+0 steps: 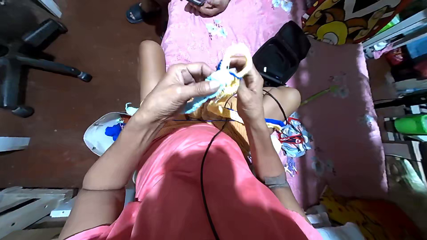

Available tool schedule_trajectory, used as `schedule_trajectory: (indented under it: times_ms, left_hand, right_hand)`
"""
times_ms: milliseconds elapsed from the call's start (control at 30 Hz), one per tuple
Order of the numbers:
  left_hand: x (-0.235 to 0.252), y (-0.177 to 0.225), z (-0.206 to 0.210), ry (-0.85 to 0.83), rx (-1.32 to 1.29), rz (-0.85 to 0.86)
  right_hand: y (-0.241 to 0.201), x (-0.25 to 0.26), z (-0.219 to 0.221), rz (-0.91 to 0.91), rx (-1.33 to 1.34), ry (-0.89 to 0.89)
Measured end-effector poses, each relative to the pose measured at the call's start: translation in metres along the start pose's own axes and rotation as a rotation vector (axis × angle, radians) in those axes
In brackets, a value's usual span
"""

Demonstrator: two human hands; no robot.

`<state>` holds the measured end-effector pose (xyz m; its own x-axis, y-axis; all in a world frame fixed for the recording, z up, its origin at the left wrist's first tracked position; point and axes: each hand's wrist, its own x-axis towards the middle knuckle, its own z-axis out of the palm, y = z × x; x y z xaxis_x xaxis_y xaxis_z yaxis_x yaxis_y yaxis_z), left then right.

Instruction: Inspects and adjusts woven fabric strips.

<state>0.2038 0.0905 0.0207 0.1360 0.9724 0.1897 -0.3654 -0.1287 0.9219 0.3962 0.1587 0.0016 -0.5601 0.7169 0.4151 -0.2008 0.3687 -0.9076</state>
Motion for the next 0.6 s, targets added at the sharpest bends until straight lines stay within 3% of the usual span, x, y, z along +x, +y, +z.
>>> schedule_trajectory:
  times_ms: [167,300,367,467,533,600]
  left_hand:
    - [-0.001,0.008,0.011,0.254,0.332,0.269]
    - [-0.010,0.008,0.013,0.167,0.399,0.329]
    - [-0.013,0.003,0.013,0.100,0.299,0.289]
    - [-0.008,-0.010,0.021,0.100,0.112,0.195]
    - [0.001,-0.015,0.028,0.197,-0.029,0.151]
    - [0.012,-0.017,0.031,0.347,-0.045,0.192]
  right_hand:
    - [-0.001,-0.015,-0.001,0.057,0.146,-0.158]
    - [-0.015,-0.011,-0.040,0.134,0.186,-0.302]
    - [-0.030,0.010,-0.068,0.058,-0.036,-0.360]
    - [-0.057,0.055,-0.060,-0.128,-0.811,-0.126]
    - [-0.063,0.067,-0.036,-0.147,-1.147,-0.016]
    - [-0.032,0.078,-0.025,-0.266,-1.230,0.108]
